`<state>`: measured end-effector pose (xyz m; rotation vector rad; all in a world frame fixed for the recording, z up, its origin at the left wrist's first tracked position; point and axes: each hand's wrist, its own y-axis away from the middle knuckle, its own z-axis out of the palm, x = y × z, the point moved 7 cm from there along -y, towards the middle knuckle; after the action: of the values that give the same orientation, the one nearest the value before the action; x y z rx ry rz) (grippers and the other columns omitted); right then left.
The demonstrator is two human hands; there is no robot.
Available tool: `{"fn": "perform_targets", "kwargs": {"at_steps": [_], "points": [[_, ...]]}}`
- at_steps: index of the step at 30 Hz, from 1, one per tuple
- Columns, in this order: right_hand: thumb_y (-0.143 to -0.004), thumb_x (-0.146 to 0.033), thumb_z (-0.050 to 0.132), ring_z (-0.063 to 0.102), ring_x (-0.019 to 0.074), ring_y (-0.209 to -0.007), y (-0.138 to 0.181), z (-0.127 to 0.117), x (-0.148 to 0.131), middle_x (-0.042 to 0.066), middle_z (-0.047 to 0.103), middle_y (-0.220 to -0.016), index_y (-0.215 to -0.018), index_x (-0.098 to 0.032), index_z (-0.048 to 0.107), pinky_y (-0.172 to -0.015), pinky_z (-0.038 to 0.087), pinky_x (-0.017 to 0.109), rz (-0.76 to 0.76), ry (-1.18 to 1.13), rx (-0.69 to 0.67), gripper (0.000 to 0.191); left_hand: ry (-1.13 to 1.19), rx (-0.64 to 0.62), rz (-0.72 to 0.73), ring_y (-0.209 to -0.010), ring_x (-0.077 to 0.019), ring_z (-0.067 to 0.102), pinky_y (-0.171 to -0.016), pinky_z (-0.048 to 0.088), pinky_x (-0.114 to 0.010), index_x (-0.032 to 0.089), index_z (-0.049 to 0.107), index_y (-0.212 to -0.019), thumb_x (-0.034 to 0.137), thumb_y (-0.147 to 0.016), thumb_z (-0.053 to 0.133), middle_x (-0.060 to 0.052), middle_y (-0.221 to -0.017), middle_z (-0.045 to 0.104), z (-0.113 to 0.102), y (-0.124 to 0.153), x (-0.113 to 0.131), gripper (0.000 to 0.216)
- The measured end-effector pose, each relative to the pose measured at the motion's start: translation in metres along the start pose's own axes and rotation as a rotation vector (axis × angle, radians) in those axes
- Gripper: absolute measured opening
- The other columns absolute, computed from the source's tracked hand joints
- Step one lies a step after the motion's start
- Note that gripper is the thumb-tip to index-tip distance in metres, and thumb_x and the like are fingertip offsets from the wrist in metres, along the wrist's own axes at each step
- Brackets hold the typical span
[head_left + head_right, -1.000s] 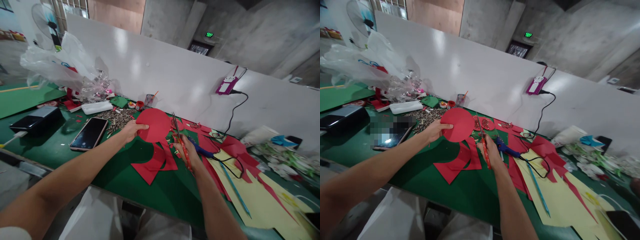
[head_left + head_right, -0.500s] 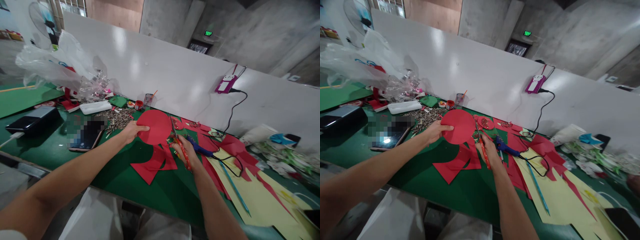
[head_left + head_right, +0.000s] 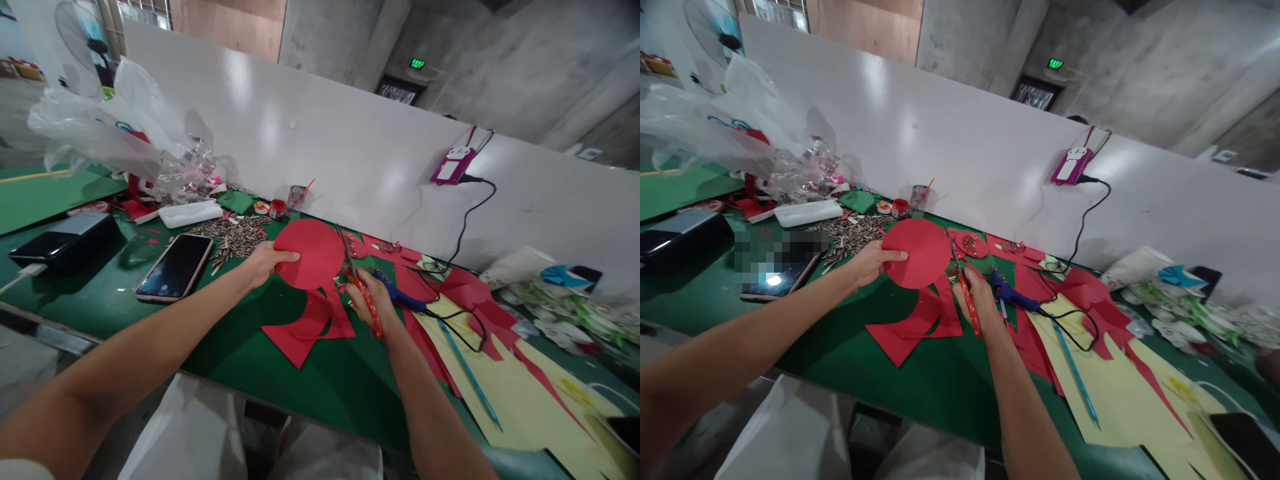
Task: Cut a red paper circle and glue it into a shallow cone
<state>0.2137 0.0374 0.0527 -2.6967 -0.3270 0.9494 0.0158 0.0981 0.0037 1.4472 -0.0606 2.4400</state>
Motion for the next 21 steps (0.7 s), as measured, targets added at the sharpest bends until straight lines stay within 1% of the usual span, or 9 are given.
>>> {"fn": "perform_targets", "kwargs": {"at_steps": [4,11,14,17,19,21], "points": [[-0.074,-0.028,0.048,0.052,0.0155,-0.058,-0.001,-0.002,0.001,0.001,0.059,-0.067,-0.091,-0.017,0.063,-0.059,0.041,0.027,0.010,-0.004,0.015,0.025,0.000,0.002,0.015,-0.066,-0.0198,0.065,-0.065,0.053,-0.030,0.011,0.069,-0.076,0.017,-0.040,0.082,-0.008,-0.074,0.071,-0.001,0.000,0.002,0.038],[-0.071,-0.031,0.054,0.046,0.0127,-0.049,0.002,-0.004,0.010,-0.002,0.053,-0.059,-0.087,-0.019,0.065,-0.050,0.039,0.025,0.095,-0.097,0.060,0.023,0.010,-0.028,0.002,-0.068,-0.0200,0.065,-0.066,0.052,-0.031,0.011,0.069,-0.076,0.017,-0.042,0.082,-0.007,-0.075,0.071,-0.001,-0.001,0.001,0.036],[-0.073,-0.037,0.055,0.045,0.0116,-0.046,0.003,-0.004,0.017,-0.002,0.054,-0.060,-0.088,-0.021,0.063,-0.044,0.038,0.024,0.158,-0.197,0.111,0.023,0.010,-0.031,-0.002,-0.068,-0.0200,0.065,-0.066,0.053,-0.031,0.011,0.070,-0.076,0.017,-0.043,0.082,-0.007,-0.075,0.071,-0.001,0.000,0.001,0.036],[-0.076,-0.046,0.052,0.046,0.0118,-0.044,0.003,-0.001,0.022,-0.003,0.053,-0.057,-0.095,-0.022,0.056,-0.042,0.038,0.024,0.217,-0.343,0.157,0.031,-0.001,-0.029,-0.019,-0.067,-0.0203,0.065,-0.065,0.053,-0.031,0.011,0.069,-0.077,0.017,-0.042,0.082,-0.007,-0.074,0.071,0.000,0.002,0.001,0.037],[-0.074,-0.047,0.054,0.051,0.0133,-0.048,0.003,0.002,0.020,-0.002,0.057,-0.062,-0.098,-0.021,0.053,-0.046,0.042,0.026,0.232,-0.441,0.154,0.035,-0.009,-0.038,-0.032,-0.068,-0.0207,0.066,-0.066,0.053,-0.031,0.010,0.069,-0.077,0.018,-0.043,0.082,-0.008,-0.074,0.071,0.002,0.003,0.000,0.037],[-0.071,-0.045,0.058,0.056,0.0152,-0.057,0.003,0.004,0.017,0.001,0.062,-0.072,-0.099,-0.021,0.053,-0.052,0.045,0.028,0.234,-0.518,0.134,0.038,-0.013,-0.043,-0.039,-0.070,-0.0213,0.066,-0.067,0.053,-0.031,0.010,0.069,-0.079,0.018,-0.044,0.082,-0.009,-0.075,0.071,0.003,0.005,0.000,0.038]]}}
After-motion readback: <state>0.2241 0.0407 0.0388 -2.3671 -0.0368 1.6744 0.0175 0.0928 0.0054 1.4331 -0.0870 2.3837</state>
